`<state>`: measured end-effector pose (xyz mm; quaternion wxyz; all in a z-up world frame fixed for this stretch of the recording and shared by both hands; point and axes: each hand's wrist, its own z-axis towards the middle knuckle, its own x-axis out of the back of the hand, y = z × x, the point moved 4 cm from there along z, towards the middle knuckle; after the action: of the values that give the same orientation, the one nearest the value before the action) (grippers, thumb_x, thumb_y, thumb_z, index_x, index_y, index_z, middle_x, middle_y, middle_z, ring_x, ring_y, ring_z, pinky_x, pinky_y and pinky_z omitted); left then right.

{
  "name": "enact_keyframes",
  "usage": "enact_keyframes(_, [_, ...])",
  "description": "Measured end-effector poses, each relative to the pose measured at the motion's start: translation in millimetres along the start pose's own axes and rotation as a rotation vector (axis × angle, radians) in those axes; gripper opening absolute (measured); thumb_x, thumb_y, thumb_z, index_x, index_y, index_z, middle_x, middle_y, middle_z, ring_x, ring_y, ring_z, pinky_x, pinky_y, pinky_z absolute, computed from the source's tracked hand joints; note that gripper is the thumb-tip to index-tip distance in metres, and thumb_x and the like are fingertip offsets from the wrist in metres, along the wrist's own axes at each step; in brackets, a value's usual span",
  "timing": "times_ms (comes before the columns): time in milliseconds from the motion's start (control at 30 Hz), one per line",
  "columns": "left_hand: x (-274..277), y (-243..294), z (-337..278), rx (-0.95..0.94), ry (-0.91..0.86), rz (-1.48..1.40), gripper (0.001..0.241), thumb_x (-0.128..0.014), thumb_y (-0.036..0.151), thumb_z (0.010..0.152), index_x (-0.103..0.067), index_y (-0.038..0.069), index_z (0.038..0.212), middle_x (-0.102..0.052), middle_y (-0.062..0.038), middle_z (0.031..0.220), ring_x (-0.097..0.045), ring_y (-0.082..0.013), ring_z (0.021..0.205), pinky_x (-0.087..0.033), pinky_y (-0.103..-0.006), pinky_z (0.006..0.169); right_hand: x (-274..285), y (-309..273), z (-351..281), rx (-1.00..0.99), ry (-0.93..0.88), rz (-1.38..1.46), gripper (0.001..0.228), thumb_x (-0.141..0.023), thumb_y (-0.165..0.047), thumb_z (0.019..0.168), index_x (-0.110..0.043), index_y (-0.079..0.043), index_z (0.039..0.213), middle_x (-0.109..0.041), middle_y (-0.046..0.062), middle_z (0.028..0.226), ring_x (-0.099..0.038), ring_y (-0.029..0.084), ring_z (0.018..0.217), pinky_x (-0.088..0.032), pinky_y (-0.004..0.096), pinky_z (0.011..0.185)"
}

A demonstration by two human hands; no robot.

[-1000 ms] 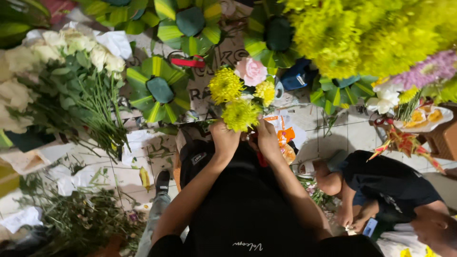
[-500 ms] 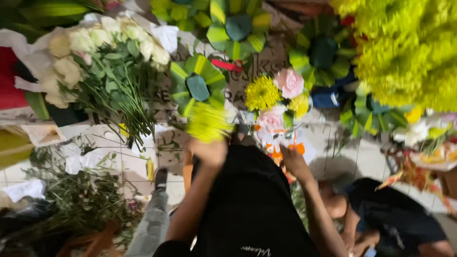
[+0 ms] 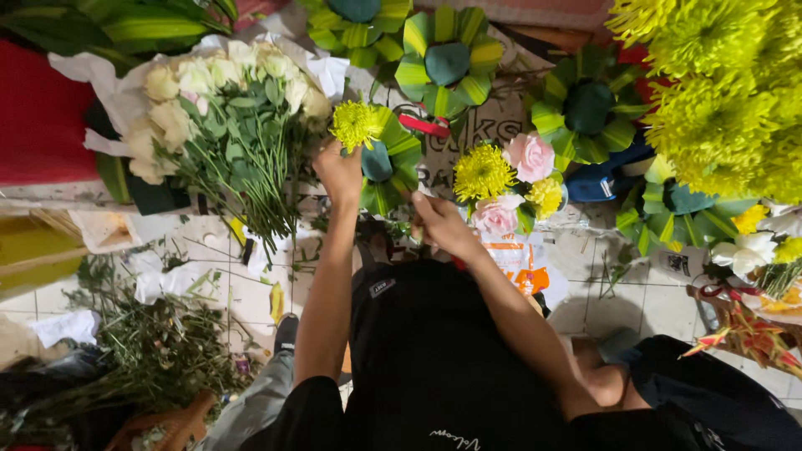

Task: The person assembles a floral arrangement on the floor by cutting stems with shears and inserting various flowers, including roses and chrysanthemums, into floral foam bases.

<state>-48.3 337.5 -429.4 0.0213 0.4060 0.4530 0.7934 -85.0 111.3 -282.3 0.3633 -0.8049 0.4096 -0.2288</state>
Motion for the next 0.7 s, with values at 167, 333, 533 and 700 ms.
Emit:
enact_keyframes(167, [-11, -18, -5, 0.043, -0.082, 0.048, 0.023, -0.090, 0.018, 0.065, -0.073, 0.005, 0.073, -0.068, -0.017, 0.073, -0.068, -0.0463, 0.072, -0.053, -0.0580, 0.066, -18, -1, 21, 0.079, -0.017, -0.012, 0.060, -0.039, -0.049, 0.110, -0.068, 0.003, 0.104, -0.069, 0.015, 0.066, -0.051, 0.015, 0.038, -0.039, 0.028, 0.034])
enact_keyframes(333, [1, 14, 3, -0.100, -0.054, -0.007, 0.024, -0.094, 0.008, 0.062, -0.073, 0.004, 0.074, -0.067, -0.016, 0.085, -0.070, -0.0460, 0.074, -0.057, -0.0571, 0.066, -33, 0, 29, 0.080, -0.070, -0.040, 0.070, -0.035, -0.054, 0.110, -0.053, 0.009, 0.137, -0.073, 0.017, 0.076, -0.053, 0.014, 0.040, -0.040, 0.029, 0.037])
enact_keyframes(533, [9, 11, -9, -0.176, -0.073, -0.043, 0.022, -0.093, -0.001, 0.067, -0.077, -0.001, 0.081, -0.069, -0.010, 0.084, -0.069, -0.0389, 0.100, -0.058, -0.0494, 0.083, -45, -7, 29, 0.098, -0.190, 0.044, 0.086, -0.029, -0.057, 0.110, -0.028, 0.018, 0.151, -0.074, 0.023, 0.089, -0.045, 0.010, 0.036, -0.035, 0.024, 0.033])
enact_keyframes(700, [22, 31, -11, -0.173, -0.091, -0.112, 0.030, -0.095, -0.003, 0.069, -0.077, -0.004, 0.092, -0.067, -0.007, 0.084, -0.066, -0.0387, 0.108, -0.056, -0.0506, 0.091, -47, -13, 21, 0.079, -0.209, 0.178, 0.076, -0.027, -0.047, 0.112, -0.025, 0.018, 0.151, -0.074, 0.026, 0.092, -0.042, 0.009, 0.036, -0.032, 0.021, 0.035])
